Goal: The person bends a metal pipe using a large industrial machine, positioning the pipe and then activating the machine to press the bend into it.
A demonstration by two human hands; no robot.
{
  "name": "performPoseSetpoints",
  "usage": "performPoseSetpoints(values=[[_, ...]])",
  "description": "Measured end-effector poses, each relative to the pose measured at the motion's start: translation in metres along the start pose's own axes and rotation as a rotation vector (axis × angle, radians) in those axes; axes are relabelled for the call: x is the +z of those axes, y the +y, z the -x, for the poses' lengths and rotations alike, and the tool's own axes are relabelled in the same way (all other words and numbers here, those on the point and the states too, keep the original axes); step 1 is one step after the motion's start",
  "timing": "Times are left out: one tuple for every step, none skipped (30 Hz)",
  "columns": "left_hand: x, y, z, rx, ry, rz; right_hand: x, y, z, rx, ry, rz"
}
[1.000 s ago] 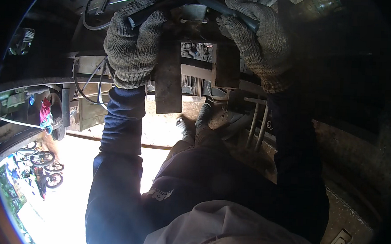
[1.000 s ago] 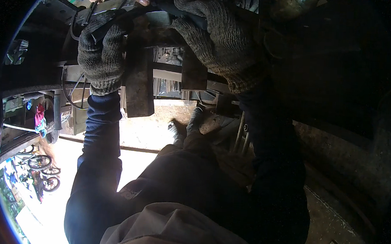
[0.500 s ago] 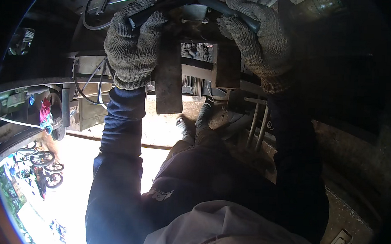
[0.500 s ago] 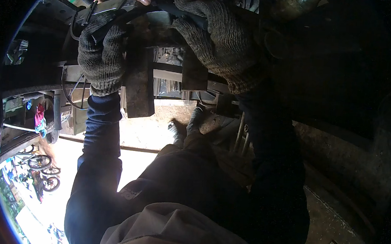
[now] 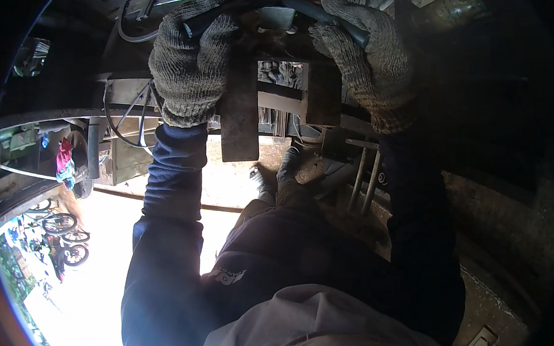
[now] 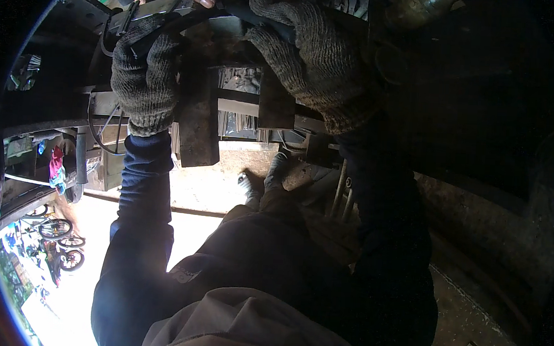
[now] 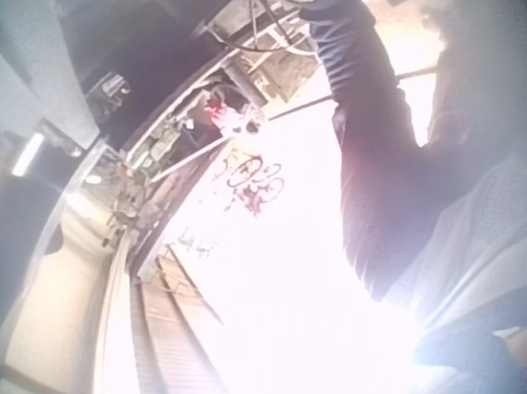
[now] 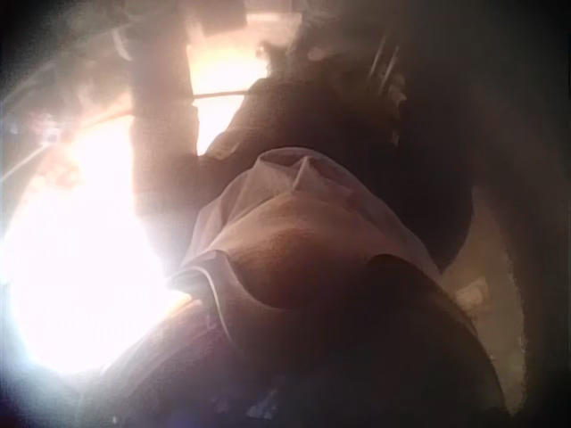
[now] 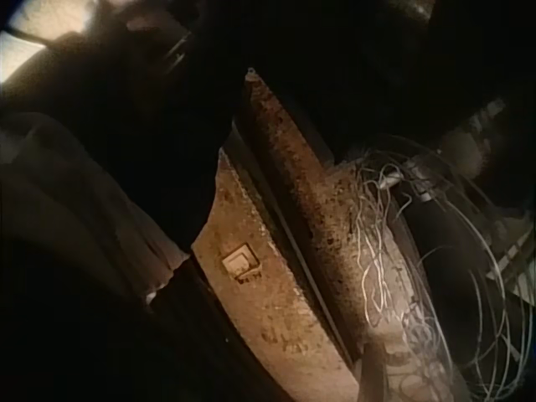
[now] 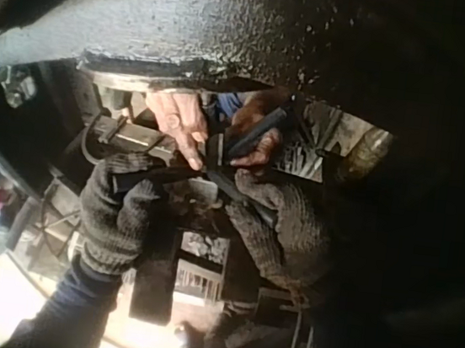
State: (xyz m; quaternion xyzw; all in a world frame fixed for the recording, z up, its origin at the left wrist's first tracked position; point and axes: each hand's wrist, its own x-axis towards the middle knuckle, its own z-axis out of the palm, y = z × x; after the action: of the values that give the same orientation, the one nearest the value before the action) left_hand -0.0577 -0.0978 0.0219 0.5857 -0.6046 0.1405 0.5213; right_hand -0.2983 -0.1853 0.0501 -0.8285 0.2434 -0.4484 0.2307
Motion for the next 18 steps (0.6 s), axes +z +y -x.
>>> performPoseSetpoints(values=[[0.001, 0.001, 0.0, -0.042, 0.002, 0.044, 0.0, 0.0, 0.0, -0.039, 0.022, 0.036], [0.001, 0.004, 0.0, -0.083, 0.005, 0.089, 0.001, 0.0, -0.001, -0.078, 0.043, 0.071], [0.002, 0.006, 0.0, -0.125, 0.007, 0.133, 0.001, -0.001, -0.002, -0.118, 0.065, 0.106], [0.002, 0.006, 0.0, -0.095, 0.014, 0.128, 0.0, -0.002, -0.003, -0.145, 0.065, 0.143], [0.002, 0.005, 0.0, -0.066, 0.022, 0.124, -0.002, -0.005, -0.003, -0.172, 0.066, 0.18], [0.002, 0.004, 0.0, -0.036, 0.029, 0.12, -0.003, -0.006, -0.004, -0.199, 0.066, 0.216], [0.003, 0.002, 0.001, -0.034, 0.029, 0.117, -0.002, -0.006, -0.003, -0.171, 0.07, 0.16], [0.003, -0.001, 0.003, -0.031, 0.028, 0.114, 0.0, -0.004, -0.002, -0.142, 0.074, 0.103], [0.003, -0.001, 0.002, -0.028, 0.028, 0.111, 0.002, -0.002, -0.001, -0.114, 0.078, 0.047], [0.003, 0.0, 0.002, -0.031, 0.032, 0.098, 0.005, 0.0, 0.001, -0.092, 0.09, -0.003], [0.002, 0.003, 0.002, -0.034, 0.035, 0.085, 0.007, 0.003, 0.003, -0.069, 0.101, -0.054], [0.002, 0.005, 0.002, -0.038, 0.038, 0.071, 0.009, 0.003, 0.003, -0.046, 0.111, -0.104], [0.001, 0.004, 0.002, -0.036, 0.029, 0.058, 0.007, 0.002, 0.002, -0.105, 0.088, 0.046], [0.001, 0.003, 0.003, -0.034, 0.019, 0.044, 0.002, -0.002, 0.0, -0.163, 0.065, 0.196], [0.001, 0.002, 0.002, -0.03, 0.01, 0.033, -0.002, -0.005, -0.002, -0.221, 0.043, 0.349], [0.001, 0.003, 0.001, -0.048, 0.016, 0.075, -0.001, -0.003, -0.002, -0.205, 0.048, 0.318], [0.002, 0.006, 0.0, -0.067, 0.023, 0.116, 0.0, 0.0, 0.0, -0.189, 0.052, 0.287], [0.002, 0.007, -0.001, -0.086, 0.029, 0.155, 0.002, 0.002, 0.0, -0.172, 0.057, 0.254]])
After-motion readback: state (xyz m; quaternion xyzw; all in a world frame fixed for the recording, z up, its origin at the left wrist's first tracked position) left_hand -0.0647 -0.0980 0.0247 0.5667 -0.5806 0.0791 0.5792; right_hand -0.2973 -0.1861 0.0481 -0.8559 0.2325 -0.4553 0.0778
